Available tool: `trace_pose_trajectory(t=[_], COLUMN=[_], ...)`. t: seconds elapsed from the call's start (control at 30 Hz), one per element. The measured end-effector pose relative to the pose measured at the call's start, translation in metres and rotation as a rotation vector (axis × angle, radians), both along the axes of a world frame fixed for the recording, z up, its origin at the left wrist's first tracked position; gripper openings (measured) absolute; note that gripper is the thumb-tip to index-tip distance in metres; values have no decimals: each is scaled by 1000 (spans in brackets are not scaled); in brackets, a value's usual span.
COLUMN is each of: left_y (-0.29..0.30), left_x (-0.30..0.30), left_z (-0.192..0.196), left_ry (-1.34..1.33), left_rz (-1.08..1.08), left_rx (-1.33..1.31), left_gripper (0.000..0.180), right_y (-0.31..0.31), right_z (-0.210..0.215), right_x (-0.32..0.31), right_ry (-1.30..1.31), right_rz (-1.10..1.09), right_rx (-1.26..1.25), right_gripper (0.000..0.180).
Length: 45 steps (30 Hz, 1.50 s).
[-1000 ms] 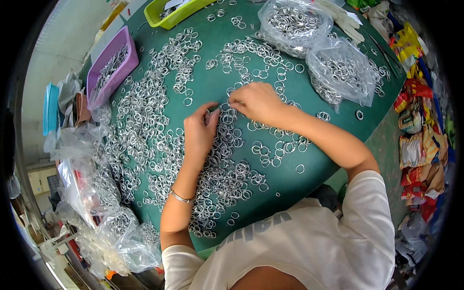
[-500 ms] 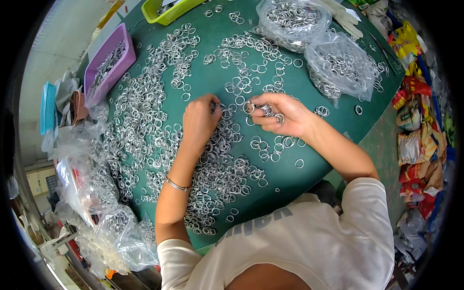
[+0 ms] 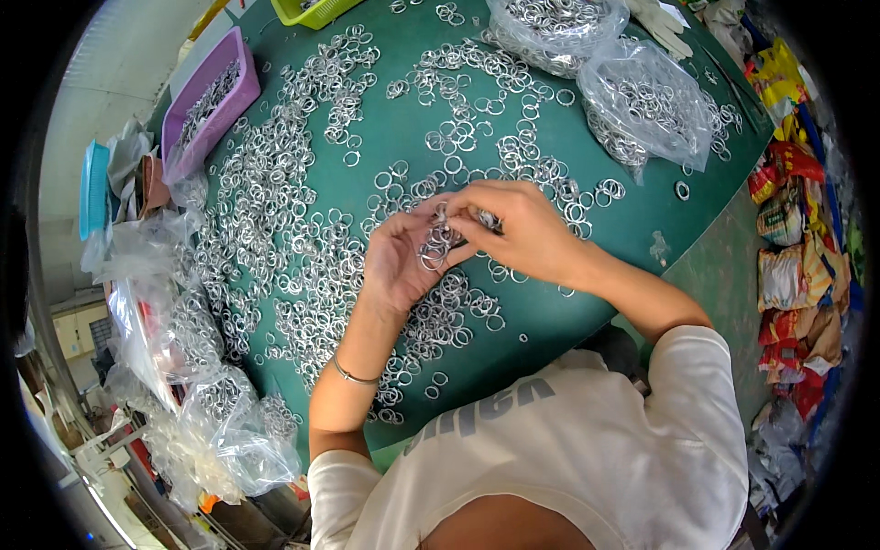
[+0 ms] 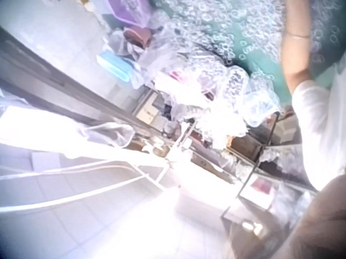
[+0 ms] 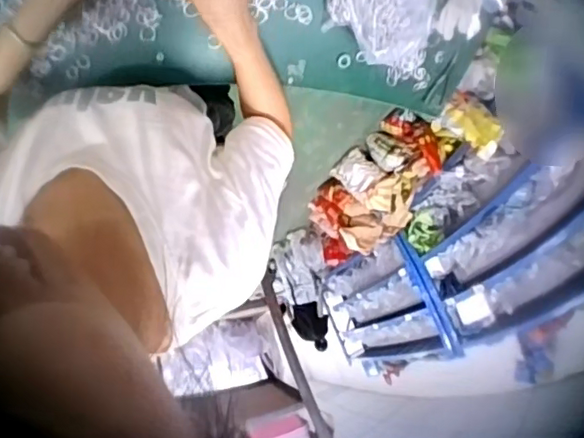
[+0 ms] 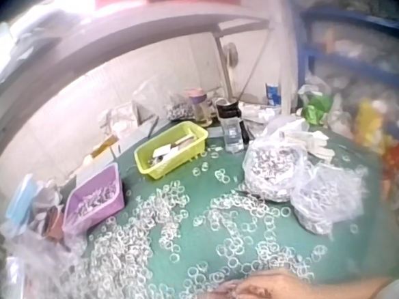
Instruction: The person sorts metal rings on a green table by hand, picking them up from a large pile and placing them into individual plastic bags.
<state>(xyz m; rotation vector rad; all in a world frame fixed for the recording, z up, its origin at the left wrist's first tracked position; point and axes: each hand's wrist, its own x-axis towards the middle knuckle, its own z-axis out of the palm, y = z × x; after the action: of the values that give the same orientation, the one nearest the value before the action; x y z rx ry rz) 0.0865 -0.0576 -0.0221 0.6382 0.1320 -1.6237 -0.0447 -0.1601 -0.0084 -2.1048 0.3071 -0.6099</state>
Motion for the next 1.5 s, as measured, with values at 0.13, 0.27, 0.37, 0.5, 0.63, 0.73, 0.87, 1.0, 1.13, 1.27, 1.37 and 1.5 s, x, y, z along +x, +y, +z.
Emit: trace_pose_trajectory(t=[0.13,0.27,0.37,0.5,0.63,0.73,0.87,1.0,1.13,1.27,1.37,1.5], left_y=[12,37,41,40,32,24,9,5,6,6,-1,-16], left_x=[-7,-5,-21,-23,-25,-28,-32,-37,-37,-35,-47,-62], left_z=[-4,-21,-4,-6,-1,3,2,0,-4,-5,3,5], left_ry=[37,184,-148,-264,-364,-520,-605,-675,-571,-457,-650,-1001], left_rz=[3,-48,30,62,57,-26,-74,-83,-41,-66,-133,-93], left_rx=[81,-216,57,160,182,162,152,183,176,123,119,-8], left_gripper=[36,26,21,34,30,26,24,20,20,22,27,36], right_y=[-7,-24,-13,18,6,-20,-26,-23,-42,-46,-47,-39], right_z=[-4,-15,-28,-16,-14,-23,-17,-31,-30,-9,-11,-14], right_x=[-11,-32,-51,-60,-73,-85,-69,-53,-58,-69,-74,-72], right_ry=[13,168,397,507,303,315,321,344,193,91,-65,-87], right_rz=[-167,-364,-263,-84,7,-300,-415,-298,-362,-290,-119,43], right_rx=[243,-271,-504,-477,-239,-316,-370,-511,-190,919,1504,1846], right_gripper=[15,17,27,28,21,17,16,12,8,16,21,25])
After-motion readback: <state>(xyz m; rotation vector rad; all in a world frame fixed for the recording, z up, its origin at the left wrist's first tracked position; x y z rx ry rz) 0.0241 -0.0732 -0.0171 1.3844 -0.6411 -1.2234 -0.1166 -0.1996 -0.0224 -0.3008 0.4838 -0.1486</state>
